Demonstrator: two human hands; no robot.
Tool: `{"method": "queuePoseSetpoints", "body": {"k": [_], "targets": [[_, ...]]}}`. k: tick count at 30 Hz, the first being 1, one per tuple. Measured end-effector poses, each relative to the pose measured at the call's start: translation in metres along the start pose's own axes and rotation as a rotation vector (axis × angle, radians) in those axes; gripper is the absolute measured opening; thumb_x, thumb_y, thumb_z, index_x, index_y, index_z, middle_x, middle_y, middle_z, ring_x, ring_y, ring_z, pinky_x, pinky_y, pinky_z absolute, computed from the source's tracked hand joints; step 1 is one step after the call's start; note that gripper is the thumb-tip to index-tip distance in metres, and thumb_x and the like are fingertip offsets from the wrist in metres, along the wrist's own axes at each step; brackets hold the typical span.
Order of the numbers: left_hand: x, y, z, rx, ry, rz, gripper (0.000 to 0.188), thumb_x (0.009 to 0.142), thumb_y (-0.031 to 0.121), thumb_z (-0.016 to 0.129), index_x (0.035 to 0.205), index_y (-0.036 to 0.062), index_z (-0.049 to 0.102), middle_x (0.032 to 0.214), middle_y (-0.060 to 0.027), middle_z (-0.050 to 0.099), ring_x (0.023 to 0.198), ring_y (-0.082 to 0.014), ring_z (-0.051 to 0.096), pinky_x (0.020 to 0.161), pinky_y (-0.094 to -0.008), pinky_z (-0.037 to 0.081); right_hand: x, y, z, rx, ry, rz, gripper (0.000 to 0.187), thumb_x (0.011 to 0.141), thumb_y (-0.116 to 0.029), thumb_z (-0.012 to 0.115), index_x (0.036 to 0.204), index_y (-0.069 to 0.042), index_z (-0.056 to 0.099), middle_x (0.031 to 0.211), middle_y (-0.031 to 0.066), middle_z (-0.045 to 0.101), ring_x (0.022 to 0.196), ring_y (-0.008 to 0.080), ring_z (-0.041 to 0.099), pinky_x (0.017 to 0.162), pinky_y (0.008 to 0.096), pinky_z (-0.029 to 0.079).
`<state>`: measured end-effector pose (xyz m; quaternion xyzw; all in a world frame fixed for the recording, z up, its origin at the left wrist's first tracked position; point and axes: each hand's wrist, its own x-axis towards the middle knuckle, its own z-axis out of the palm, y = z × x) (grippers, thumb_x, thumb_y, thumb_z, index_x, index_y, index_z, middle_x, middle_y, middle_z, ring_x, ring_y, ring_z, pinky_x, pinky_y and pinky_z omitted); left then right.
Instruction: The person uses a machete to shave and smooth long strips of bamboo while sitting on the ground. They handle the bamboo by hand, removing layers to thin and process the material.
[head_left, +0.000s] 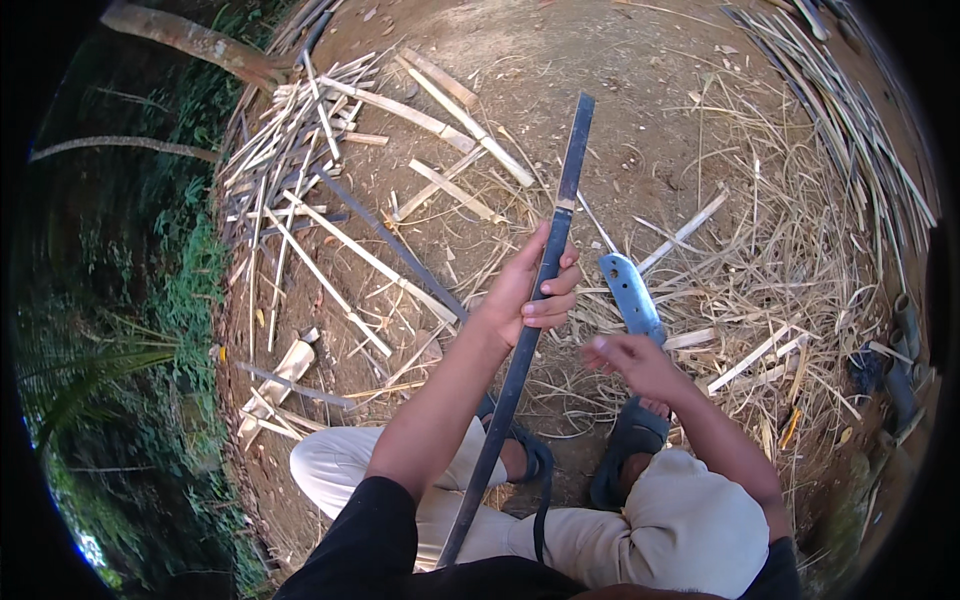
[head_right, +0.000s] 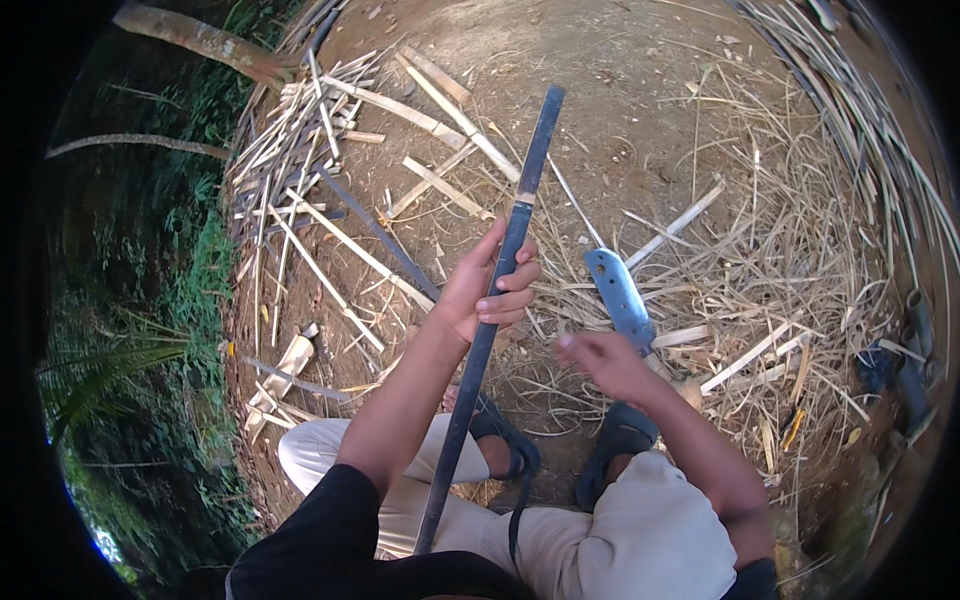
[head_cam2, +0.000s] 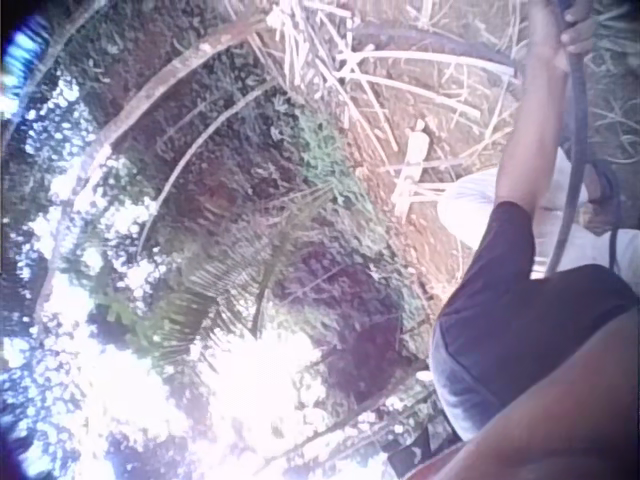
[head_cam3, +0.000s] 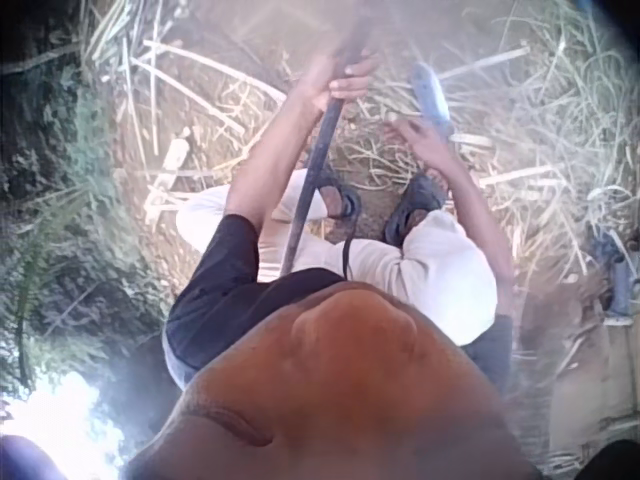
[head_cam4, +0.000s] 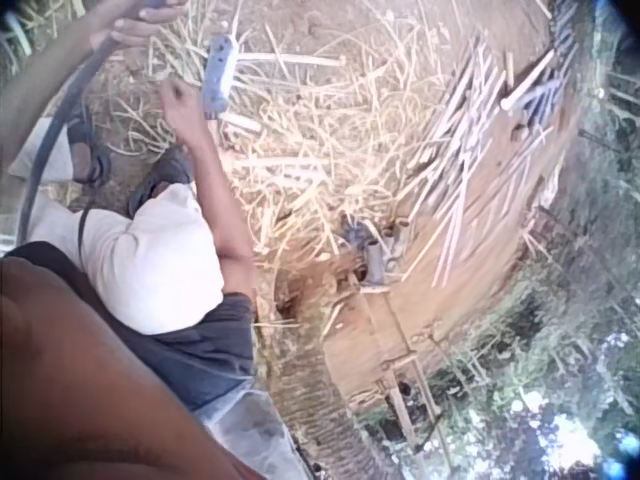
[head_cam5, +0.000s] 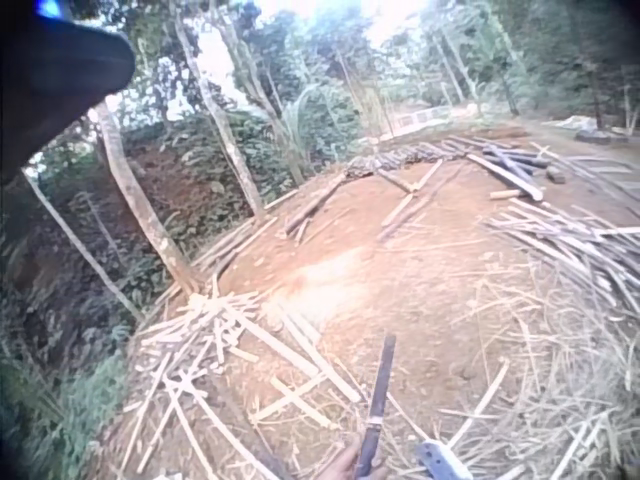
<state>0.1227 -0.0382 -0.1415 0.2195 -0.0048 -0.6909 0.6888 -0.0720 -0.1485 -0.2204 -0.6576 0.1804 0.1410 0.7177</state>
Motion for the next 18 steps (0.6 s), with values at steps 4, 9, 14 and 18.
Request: {"method": "queuePoseSetpoints", "body": {"k": [4, 9, 14, 18], "targets": [[0.033, -0.012, -0.006, 0.087, 0.008, -0.044, 0.052, 0.101, 0.057, 0.031, 0.088, 0.0083, 0.046, 0.059, 0.0018, 0.037, 0.035, -0.0068, 0.034, 0.029, -0.0202, 0.028, -0.016, -0.039, 0.019, 0.411, -0.333, -0.059, 0.041, 0.102, -0.038, 0.049, 0.106, 0.001, 0.062, 0.095, 0.0100, 0.070, 0.089, 0.0166, 0.068, 0.075, 0.0296, 0.054], [0.035, -0.031, -0.007, 0.417, 0.250, -0.042, 0.067, 0.097, 0.067, 0.021, 0.099, 0.0071, 0.049, 0.071, -0.0002, 0.043, 0.062, -0.0130, 0.048, 0.056, -0.0292, 0.043, -0.012, -0.031, 0.028, 0.415, -0.242, -0.011, 0.027, 0.099, -0.027, 0.057, 0.100, -0.001, 0.063, 0.088, 0.0067, 0.070, 0.080, 0.0117, 0.068, 0.065, 0.0237, 0.051], [0.019, -0.048, -0.019, 0.507, 0.436, 0.038, 0.085, 0.092, 0.075, 0.011, 0.120, 0.0037, 0.048, 0.087, -0.0055, 0.053, 0.086, -0.0204, 0.055, 0.077, -0.0364, 0.047, -0.010, -0.023, 0.040, 0.380, -0.214, 0.044, 0.024, 0.099, -0.024, 0.058, 0.095, -0.001, 0.062, 0.081, 0.0043, 0.068, 0.072, 0.0098, 0.065, 0.061, 0.0237, 0.051], [-0.018, -0.049, -0.042, 0.626, 0.673, 0.016, 0.098, 0.087, 0.080, 0.009, 0.133, 0.0012, 0.044, 0.098, -0.0109, 0.059, 0.097, -0.0238, 0.057, 0.085, -0.0388, 0.048, -0.008, -0.020, 0.042, 0.412, -0.153, 0.022, 0.022, 0.099, -0.023, 0.058, 0.094, -0.002, 0.062, 0.080, 0.0035, 0.067, 0.070, 0.0084, 0.063, 0.060, 0.0232, 0.050]]}}
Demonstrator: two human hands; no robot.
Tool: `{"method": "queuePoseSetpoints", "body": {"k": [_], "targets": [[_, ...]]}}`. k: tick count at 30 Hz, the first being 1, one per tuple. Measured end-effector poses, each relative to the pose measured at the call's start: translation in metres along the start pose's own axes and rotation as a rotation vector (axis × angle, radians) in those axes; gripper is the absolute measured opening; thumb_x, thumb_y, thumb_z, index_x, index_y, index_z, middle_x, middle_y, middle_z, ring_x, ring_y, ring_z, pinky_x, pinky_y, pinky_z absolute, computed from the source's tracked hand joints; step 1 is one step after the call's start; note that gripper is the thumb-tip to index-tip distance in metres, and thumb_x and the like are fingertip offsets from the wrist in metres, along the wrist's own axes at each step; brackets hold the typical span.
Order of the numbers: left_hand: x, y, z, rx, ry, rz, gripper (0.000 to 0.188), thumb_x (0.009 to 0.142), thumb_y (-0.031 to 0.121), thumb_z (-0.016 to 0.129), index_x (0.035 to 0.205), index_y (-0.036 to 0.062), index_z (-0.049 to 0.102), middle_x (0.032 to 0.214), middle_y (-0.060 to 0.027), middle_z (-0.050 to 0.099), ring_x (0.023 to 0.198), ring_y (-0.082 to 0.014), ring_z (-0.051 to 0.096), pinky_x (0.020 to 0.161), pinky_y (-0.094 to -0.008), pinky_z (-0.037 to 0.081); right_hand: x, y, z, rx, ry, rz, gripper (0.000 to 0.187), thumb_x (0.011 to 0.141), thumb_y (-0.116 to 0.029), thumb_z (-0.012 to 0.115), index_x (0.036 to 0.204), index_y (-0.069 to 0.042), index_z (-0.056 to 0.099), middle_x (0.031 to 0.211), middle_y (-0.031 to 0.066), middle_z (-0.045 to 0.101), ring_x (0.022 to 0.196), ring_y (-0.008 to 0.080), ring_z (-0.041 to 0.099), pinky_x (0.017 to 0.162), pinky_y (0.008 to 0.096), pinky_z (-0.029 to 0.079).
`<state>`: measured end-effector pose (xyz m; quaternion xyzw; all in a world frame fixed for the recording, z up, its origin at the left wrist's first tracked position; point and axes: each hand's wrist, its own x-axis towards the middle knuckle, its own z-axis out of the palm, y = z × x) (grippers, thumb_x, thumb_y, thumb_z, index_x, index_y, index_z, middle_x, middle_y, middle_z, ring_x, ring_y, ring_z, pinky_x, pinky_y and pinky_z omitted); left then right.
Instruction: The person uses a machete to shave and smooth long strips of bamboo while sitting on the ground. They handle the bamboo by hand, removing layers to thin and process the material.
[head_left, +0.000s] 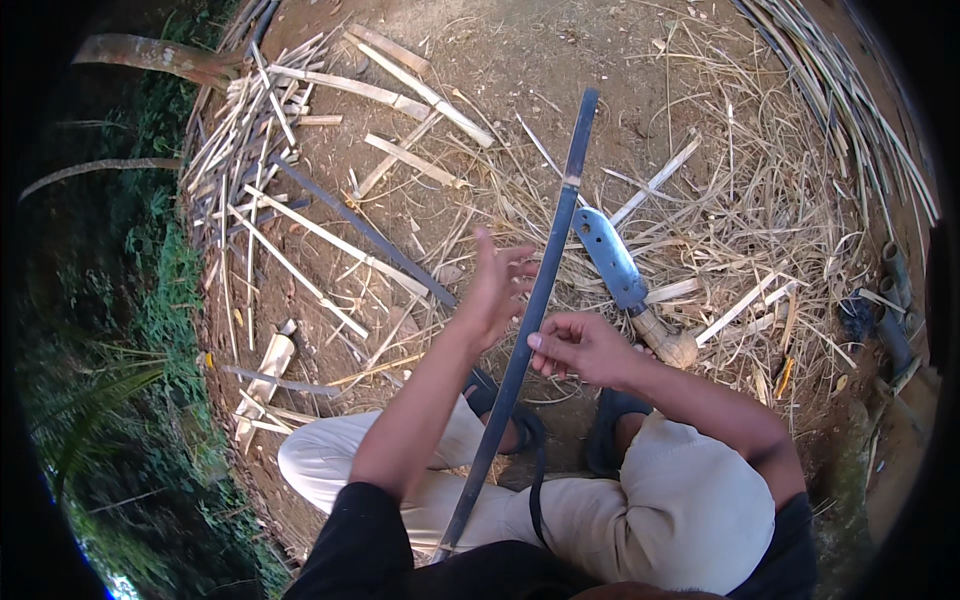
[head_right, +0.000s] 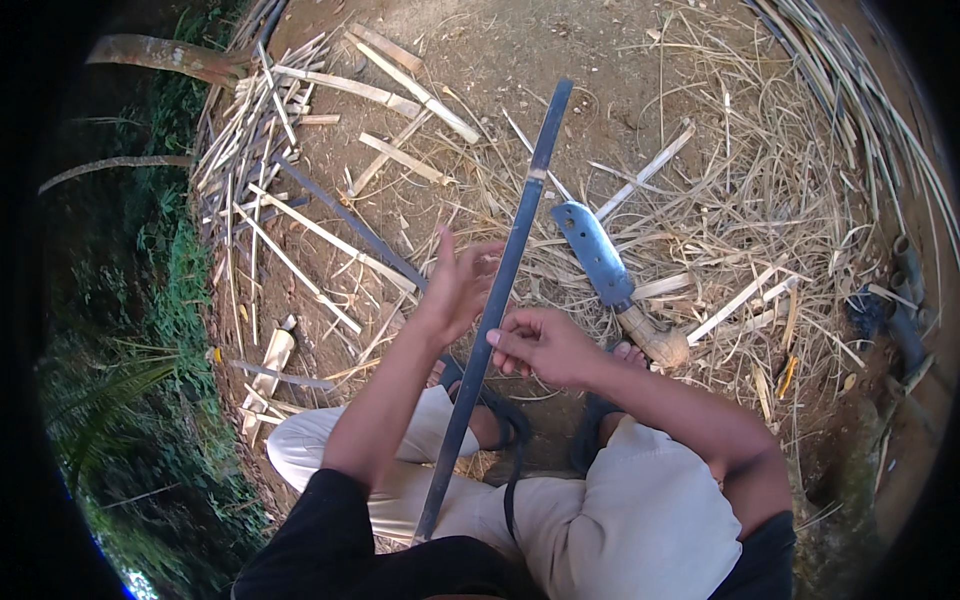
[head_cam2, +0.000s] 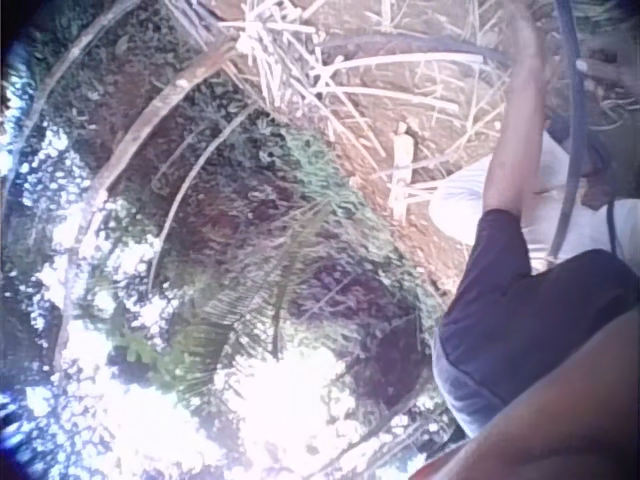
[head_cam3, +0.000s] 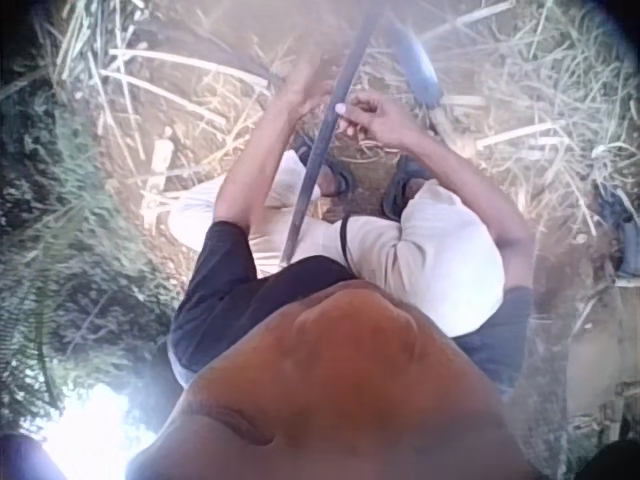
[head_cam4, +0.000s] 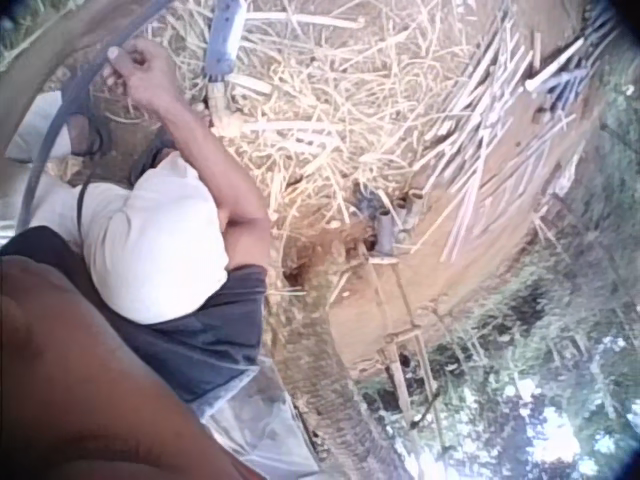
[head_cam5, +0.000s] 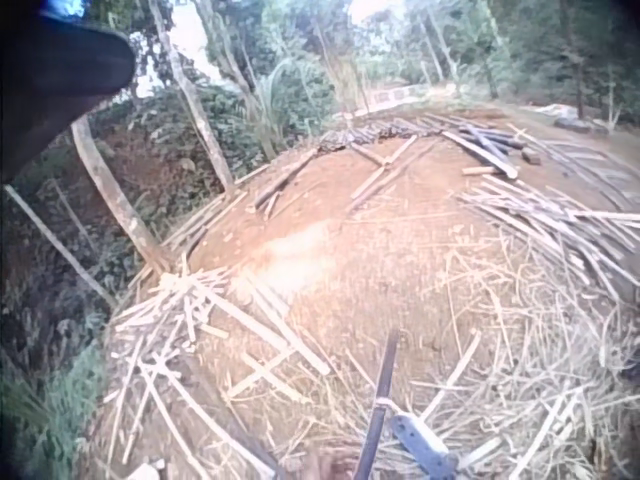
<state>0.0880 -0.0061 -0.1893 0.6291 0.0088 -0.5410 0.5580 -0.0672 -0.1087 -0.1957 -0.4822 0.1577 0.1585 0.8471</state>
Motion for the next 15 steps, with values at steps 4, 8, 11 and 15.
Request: {"method": "queuePoseSetpoints", "body": {"k": [4, 8, 11, 15], "targets": [[-0.072, -0.042, -0.032, -0.048, -0.100, -0.325, 0.094, 0.086, 0.082, 0.008, 0.116, 0.0039, 0.052, 0.086, -0.0092, 0.062, 0.077, -0.0247, 0.063, 0.069, -0.0361, 0.053, -0.001, -0.007, -0.012, 0.008, 0.118, -0.013, 0.021, 0.098, -0.022, 0.059, 0.095, -0.002, 0.063, 0.078, 0.0025, 0.066, 0.068, 0.0073, 0.061, 0.060, 0.0222, 0.049], [-0.138, -0.057, -0.008, -0.179, -0.310, -0.483, 0.076, 0.091, 0.076, 0.015, 0.096, 0.0092, 0.051, 0.067, -0.0030, 0.053, 0.048, -0.0164, 0.052, 0.046, -0.0284, 0.045, 0.007, -0.001, -0.028, 0.012, 0.182, -0.046, 0.025, 0.098, -0.028, 0.059, 0.095, -0.004, 0.064, 0.078, 0.0018, 0.066, 0.069, 0.0064, 0.061, 0.060, 0.0222, 0.047], [-0.132, -0.074, -0.014, -0.319, -0.310, -0.526, 0.061, 0.096, 0.069, 0.023, 0.084, 0.0127, 0.042, 0.060, 0.0035, 0.037, 0.040, -0.0070, 0.033, 0.036, -0.0219, 0.029, 0.008, 0.004, -0.036, -0.181, 0.283, -0.046, 0.025, 0.100, -0.026, 0.055, 0.098, -0.003, 0.064, 0.078, 0.0020, 0.065, 0.071, 0.0079, 0.061, 0.062, 0.0240, 0.049], [-0.115, -0.071, -0.002, -0.361, -0.218, -0.527, 0.054, 0.100, 0.062, 0.025, 0.081, 0.0138, 0.040, 0.056, 0.0053, 0.027, 0.039, -0.0037, 0.021, 0.033, -0.0193, 0.018, -0.006, 0.057, -0.094, -1.290, 0.699, -0.054, 0.032, 0.094, -0.032, 0.060, 0.108, -0.003, 0.060, 0.092, 0.0132, 0.064, 0.086, 0.0283, 0.065, 0.072, 0.0403, 0.053]]}}
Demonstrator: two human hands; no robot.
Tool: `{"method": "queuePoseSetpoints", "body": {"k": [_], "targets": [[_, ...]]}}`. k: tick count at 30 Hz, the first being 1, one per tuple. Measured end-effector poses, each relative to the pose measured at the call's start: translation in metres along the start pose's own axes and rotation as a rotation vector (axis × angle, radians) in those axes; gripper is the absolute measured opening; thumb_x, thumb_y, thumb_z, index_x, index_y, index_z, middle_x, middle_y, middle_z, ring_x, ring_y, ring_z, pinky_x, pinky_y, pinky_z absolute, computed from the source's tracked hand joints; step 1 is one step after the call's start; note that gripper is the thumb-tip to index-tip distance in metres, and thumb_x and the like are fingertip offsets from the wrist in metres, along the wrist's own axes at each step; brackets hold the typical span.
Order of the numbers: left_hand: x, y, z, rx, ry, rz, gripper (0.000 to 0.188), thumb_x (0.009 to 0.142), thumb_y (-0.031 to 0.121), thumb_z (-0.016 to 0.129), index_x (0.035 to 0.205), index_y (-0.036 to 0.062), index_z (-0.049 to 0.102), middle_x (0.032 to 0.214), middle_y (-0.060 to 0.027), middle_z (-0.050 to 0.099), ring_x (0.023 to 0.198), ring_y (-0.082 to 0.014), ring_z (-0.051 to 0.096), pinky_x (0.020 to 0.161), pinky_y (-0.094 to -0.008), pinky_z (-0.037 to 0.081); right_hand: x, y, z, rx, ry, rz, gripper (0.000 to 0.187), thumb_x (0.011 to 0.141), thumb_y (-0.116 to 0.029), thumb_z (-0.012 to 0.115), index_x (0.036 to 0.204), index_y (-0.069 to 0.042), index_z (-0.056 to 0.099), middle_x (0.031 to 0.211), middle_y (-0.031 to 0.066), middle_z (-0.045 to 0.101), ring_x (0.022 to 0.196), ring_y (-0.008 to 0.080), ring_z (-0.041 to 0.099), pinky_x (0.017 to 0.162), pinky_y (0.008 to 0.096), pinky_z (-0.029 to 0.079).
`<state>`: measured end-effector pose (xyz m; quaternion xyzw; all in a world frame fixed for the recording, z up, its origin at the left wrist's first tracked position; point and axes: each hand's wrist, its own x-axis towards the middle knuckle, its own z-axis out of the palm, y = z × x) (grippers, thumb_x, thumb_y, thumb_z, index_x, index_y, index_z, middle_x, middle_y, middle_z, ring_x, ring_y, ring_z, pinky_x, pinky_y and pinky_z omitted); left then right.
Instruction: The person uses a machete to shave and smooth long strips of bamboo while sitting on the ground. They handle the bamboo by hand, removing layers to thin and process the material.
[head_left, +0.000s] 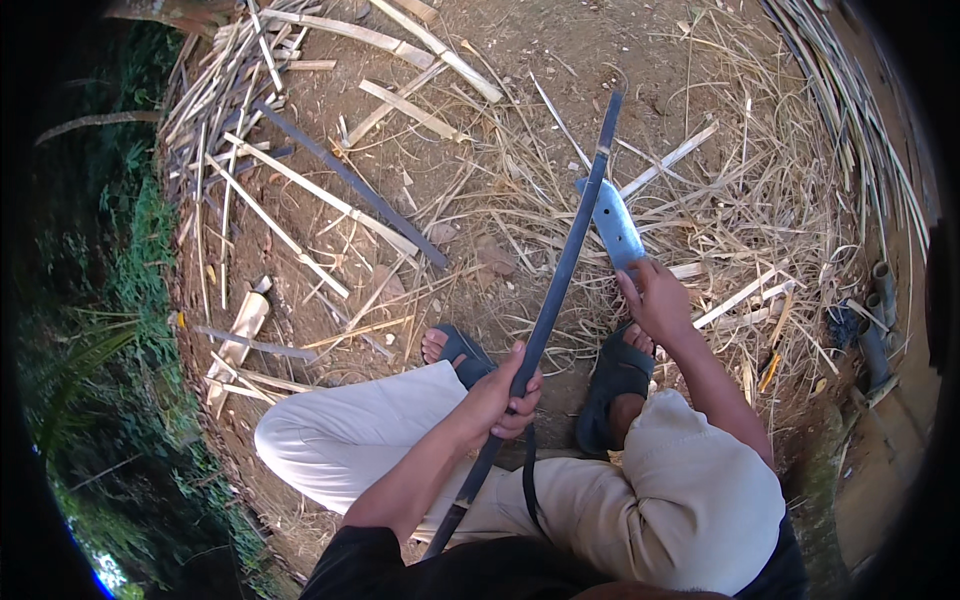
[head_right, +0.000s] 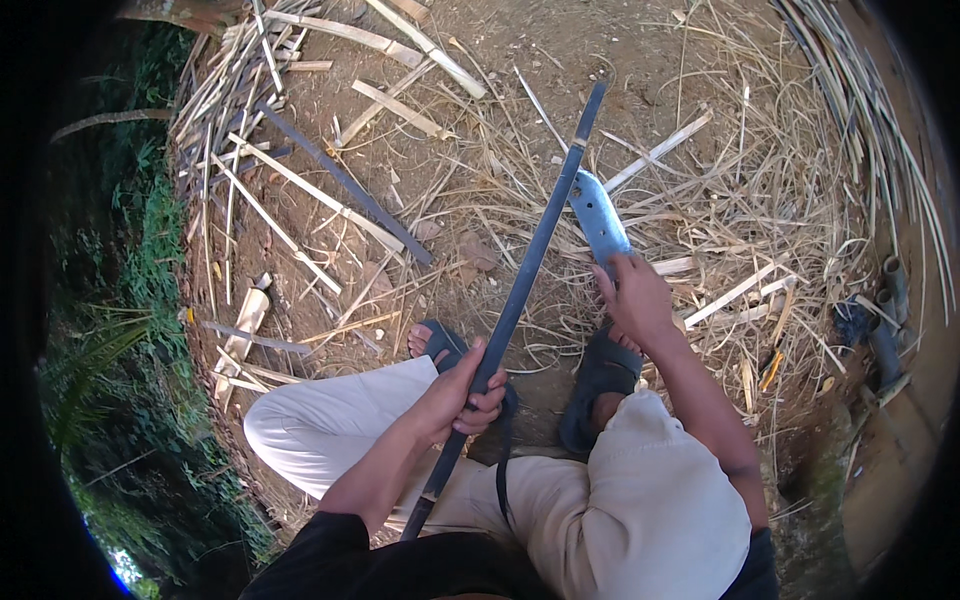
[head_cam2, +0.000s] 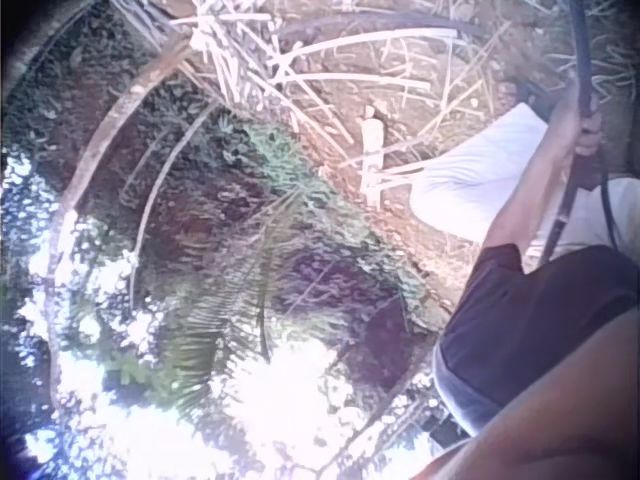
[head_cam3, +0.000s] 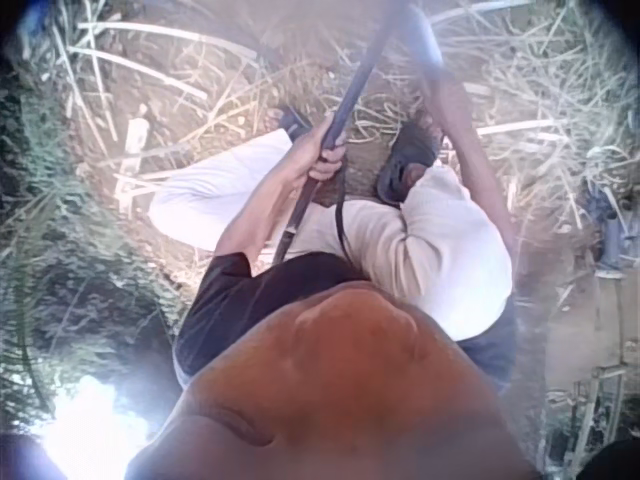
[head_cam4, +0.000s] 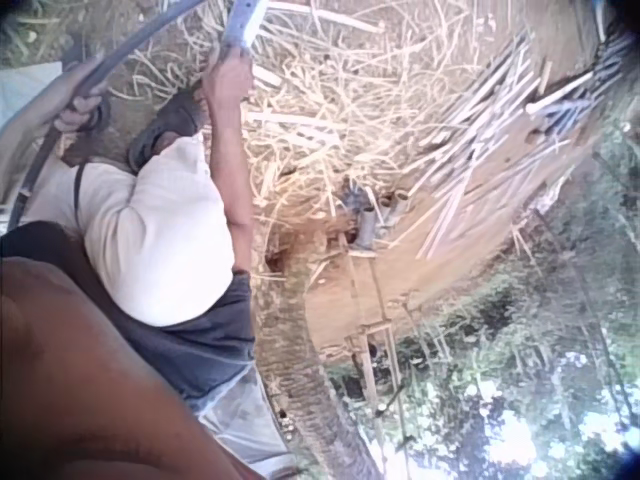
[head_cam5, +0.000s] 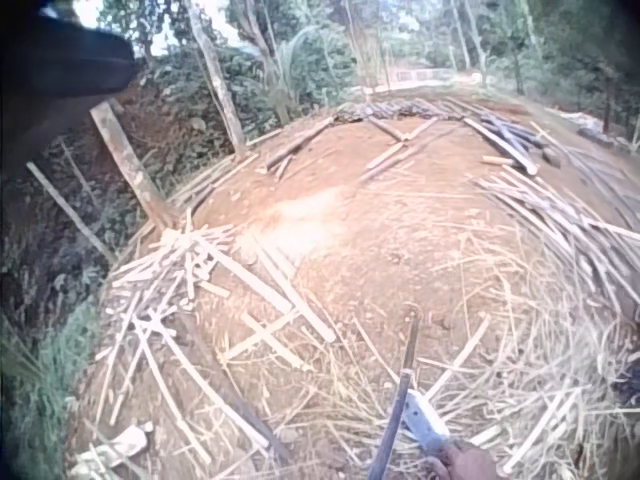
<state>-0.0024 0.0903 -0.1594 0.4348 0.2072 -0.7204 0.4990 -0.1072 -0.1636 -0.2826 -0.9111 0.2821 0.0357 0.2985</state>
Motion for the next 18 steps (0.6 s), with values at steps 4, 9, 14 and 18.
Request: {"method": "queuePoseSetpoints", "body": {"k": [4, 9, 14, 18], "targets": [[0.025, -0.005, -0.020, -0.141, -0.029, 0.010, 0.047, 0.100, 0.054, 0.026, 0.088, 0.0123, 0.043, 0.061, 0.0034, 0.033, 0.039, -0.0043, 0.023, 0.033, -0.0196, 0.019, -0.023, 0.047, 0.039, -0.249, -0.152, 0.076, 0.049, 0.086, -0.029, 0.067, 0.121, -0.001, 0.048, 0.112, 0.0217, 0.056, 0.104, 0.0384, 0.058, 0.085, 0.0462, 0.050], [0.038, -0.010, -0.028, -0.136, -0.105, 0.050, 0.045, 0.099, 0.048, 0.026, 0.100, 0.0091, 0.047, 0.069, 0.0006, 0.038, 0.047, -0.0078, 0.033, 0.039, -0.0226, 0.029, -0.024, 0.061, 0.053, 0.027, -0.113, 0.172, 0.063, 0.075, -0.019, 0.073, 0.125, 0.003, 0.040, 0.118, 0.0256, 0.052, 0.109, 0.0427, 0.054, 0.093, 0.0469, 0.046], [0.029, -0.013, -0.018, -0.032, -0.047, 0.104, 0.051, 0.099, 0.052, 0.028, 0.108, 0.0059, 0.050, 0.076, -0.0017, 0.041, 0.055, -0.0109, 0.040, 0.049, -0.0269, 0.039, -0.016, 0.030, 0.000, 0.102, -0.147, 0.311, 0.062, 0.074, -0.022, 0.070, 0.124, 0.002, 0.043, 0.089, 0.0230, 0.065, 0.082, 0.0414, 0.065, 0.077, 0.0498, 0.052], [0.026, -0.012, -0.013, -0.140, -0.075, 0.074, 0.051, 0.099, 0.053, 0.032, 0.105, 0.0058, 0.050, 0.069, 0.0003, 0.039, 0.049, -0.0084, 0.035, 0.041, -0.0231, 0.032, -0.010, 0.041, -0.015, 0.239, -0.013, 0.349, 0.053, 0.081, -0.039, 0.074, 0.112, -0.001, 0.056, 0.070, 0.0171, 0.065, 0.064, 0.0314, 0.065, 0.061, 0.0410, 0.051]]}}
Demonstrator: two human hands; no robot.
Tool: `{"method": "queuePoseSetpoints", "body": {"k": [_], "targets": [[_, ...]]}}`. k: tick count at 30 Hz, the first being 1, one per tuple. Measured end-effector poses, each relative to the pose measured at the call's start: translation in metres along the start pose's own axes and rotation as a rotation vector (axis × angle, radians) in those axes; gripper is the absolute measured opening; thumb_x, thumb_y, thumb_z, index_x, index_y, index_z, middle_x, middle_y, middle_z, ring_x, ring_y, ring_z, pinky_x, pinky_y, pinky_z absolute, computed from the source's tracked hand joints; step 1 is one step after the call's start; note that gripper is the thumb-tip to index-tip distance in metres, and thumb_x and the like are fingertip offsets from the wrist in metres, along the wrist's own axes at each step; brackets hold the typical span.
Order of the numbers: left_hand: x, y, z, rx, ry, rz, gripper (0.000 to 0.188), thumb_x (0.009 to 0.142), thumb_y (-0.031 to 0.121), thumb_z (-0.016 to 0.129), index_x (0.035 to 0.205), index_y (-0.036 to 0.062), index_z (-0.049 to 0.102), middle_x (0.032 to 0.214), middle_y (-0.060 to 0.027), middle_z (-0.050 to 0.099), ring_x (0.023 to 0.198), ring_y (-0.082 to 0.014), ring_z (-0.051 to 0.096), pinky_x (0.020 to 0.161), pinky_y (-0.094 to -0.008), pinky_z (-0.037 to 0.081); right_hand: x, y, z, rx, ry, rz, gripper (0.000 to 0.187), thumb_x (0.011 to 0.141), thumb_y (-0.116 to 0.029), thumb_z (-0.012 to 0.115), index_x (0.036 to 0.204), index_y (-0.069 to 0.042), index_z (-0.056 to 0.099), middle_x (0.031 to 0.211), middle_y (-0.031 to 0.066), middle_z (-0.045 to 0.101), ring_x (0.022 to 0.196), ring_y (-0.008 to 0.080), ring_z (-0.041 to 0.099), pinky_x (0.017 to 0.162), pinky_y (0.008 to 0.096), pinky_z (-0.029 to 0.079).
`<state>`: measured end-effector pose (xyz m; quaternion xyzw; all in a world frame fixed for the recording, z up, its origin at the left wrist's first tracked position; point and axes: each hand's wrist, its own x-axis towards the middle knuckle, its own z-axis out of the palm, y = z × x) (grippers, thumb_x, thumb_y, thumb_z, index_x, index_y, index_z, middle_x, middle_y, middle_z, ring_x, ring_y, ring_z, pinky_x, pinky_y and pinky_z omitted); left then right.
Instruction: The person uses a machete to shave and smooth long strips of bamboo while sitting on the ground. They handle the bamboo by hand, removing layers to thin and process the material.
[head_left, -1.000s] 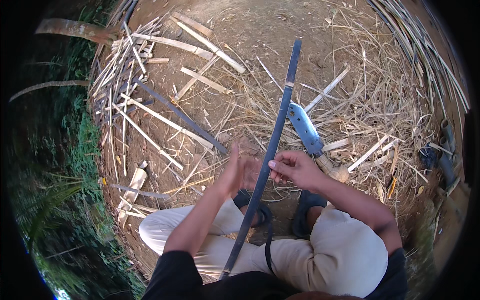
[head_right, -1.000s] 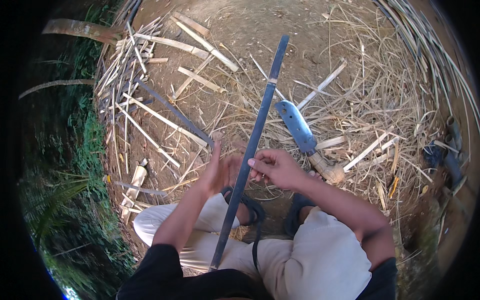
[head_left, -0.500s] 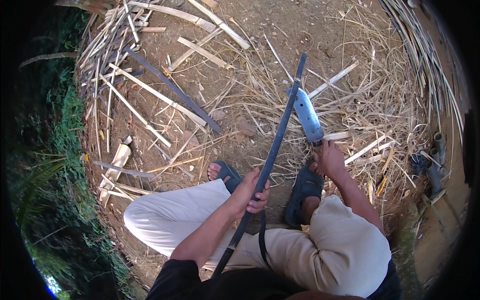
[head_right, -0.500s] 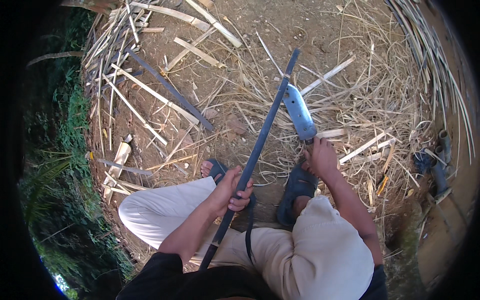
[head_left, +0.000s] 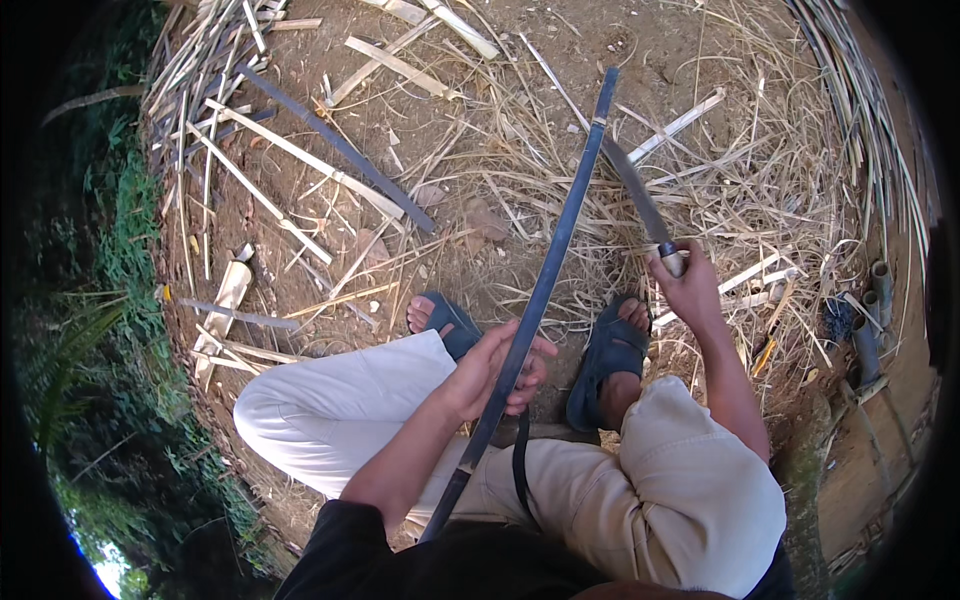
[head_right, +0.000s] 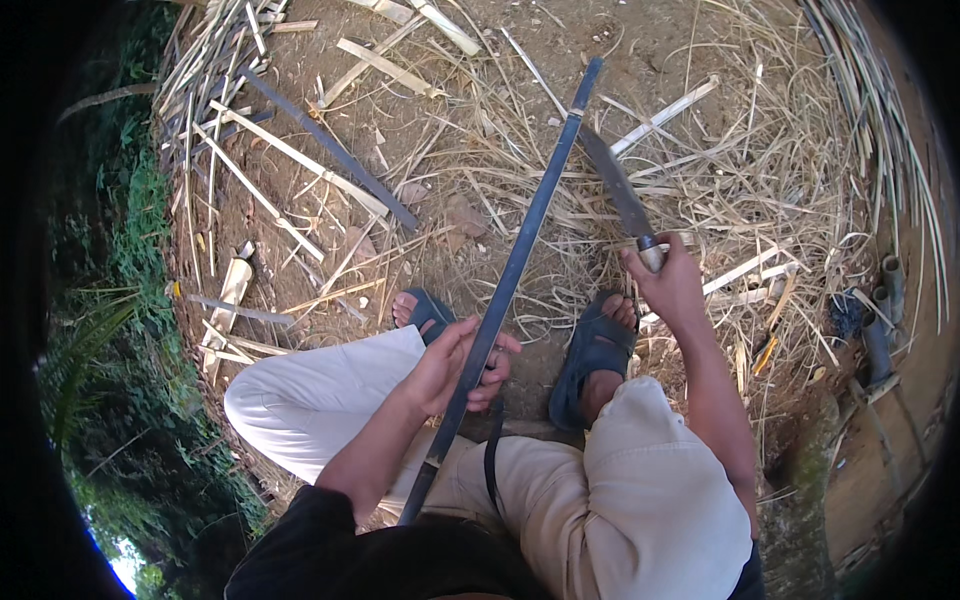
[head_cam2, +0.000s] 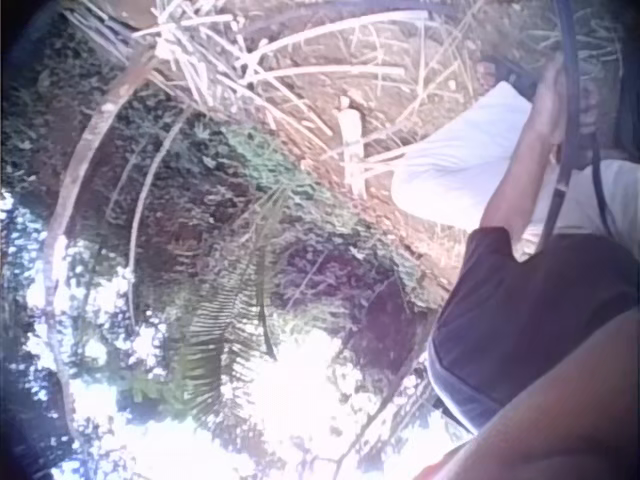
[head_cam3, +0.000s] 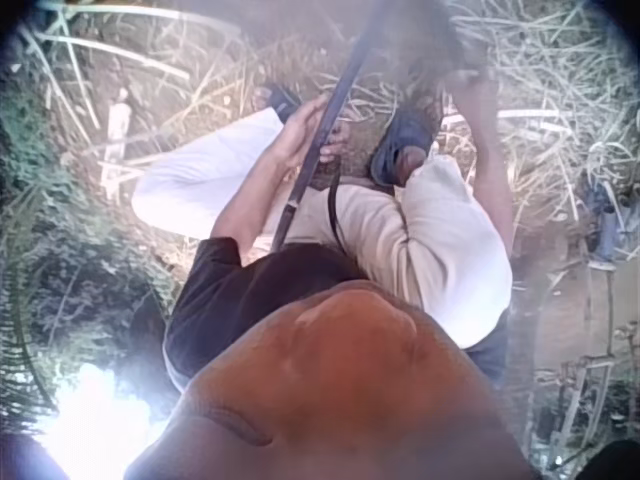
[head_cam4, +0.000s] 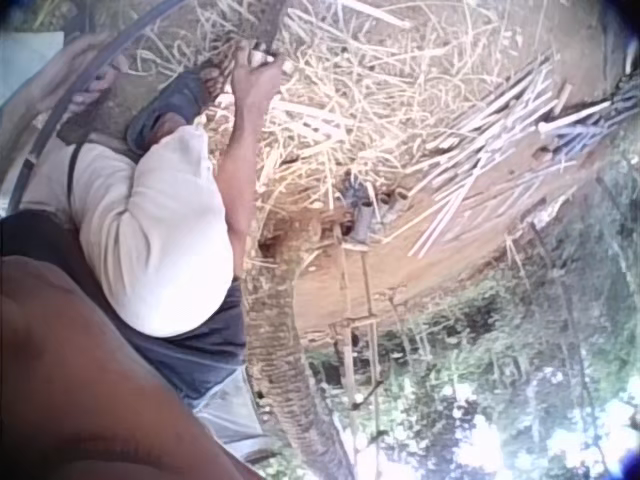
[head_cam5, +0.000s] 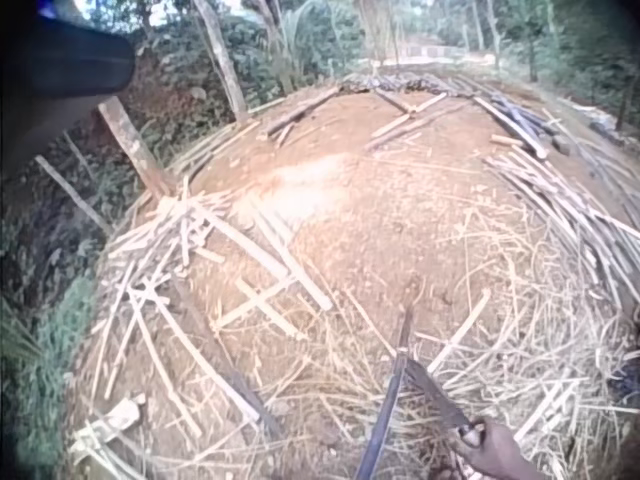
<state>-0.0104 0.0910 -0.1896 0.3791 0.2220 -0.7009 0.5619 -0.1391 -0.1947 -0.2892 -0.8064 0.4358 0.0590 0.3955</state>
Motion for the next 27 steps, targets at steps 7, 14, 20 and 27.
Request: {"method": "queuePoseSetpoints", "body": {"k": [7, 14, 20, 27], "targets": [[0.009, -0.005, -0.009, 0.048, 0.114, -0.017, 0.039, 0.099, 0.049, 0.033, 0.088, 0.0132, 0.044, 0.063, 0.0063, 0.034, 0.043, -0.0039, 0.027, 0.035, -0.0205, 0.020, -0.052, -0.028, -0.038, 0.090, 0.135, -0.241, 0.033, 0.085, -0.020, 0.072, 0.106, -0.002, 0.053, 0.073, 0.0148, 0.066, 0.059, 0.0232, 0.065, 0.054, 0.0335, 0.049], [0.015, -0.020, 0.012, 0.271, 0.335, 0.153, 0.032, 0.098, 0.044, 0.041, 0.087, 0.0144, 0.044, 0.068, 0.0051, 0.036, 0.047, -0.0023, 0.028, 0.040, -0.0203, 0.018, -0.079, -0.049, -0.036, -0.318, -0.293, -0.741, 0.047, 0.083, -0.031, 0.068, 0.115, -0.001, 0.052, 0.095, 0.0184, 0.064, 0.084, 0.0322, 0.067, 0.069, 0.0417, 0.054], [0.020, -0.029, 0.018, 0.838, 0.496, 0.600, 0.041, 0.094, 0.041, 0.060, 0.104, 0.0015, 0.062, 0.080, -0.0076, 0.063, 0.073, -0.0159, 0.057, 0.068, -0.0291, 0.047, -0.079, -0.071, -0.026, -0.446, -0.393, -0.775, 0.042, 0.085, -0.032, 0.065, 0.110, 0.000, 0.052, 0.087, 0.0171, 0.063, 0.079, 0.0333, 0.066, 0.067, 0.0412, 0.053], [0.022, -0.030, 0.008, 0.906, 0.485, 0.421, 0.061, 0.090, 0.053, 0.062, 0.122, 0.0018, 0.058, 0.097, -0.0135, 0.068, 0.086, -0.0224, 0.061, 0.081, -0.0325, 0.048, -0.075, -0.064, -0.010, -0.469, -0.388, -0.852, 0.047, 0.083, -0.040, 0.069, 0.104, -0.001, 0.053, 0.082, 0.0156, 0.064, 0.078, 0.0344, 0.067, 0.064, 0.0432, 0.054]]}}
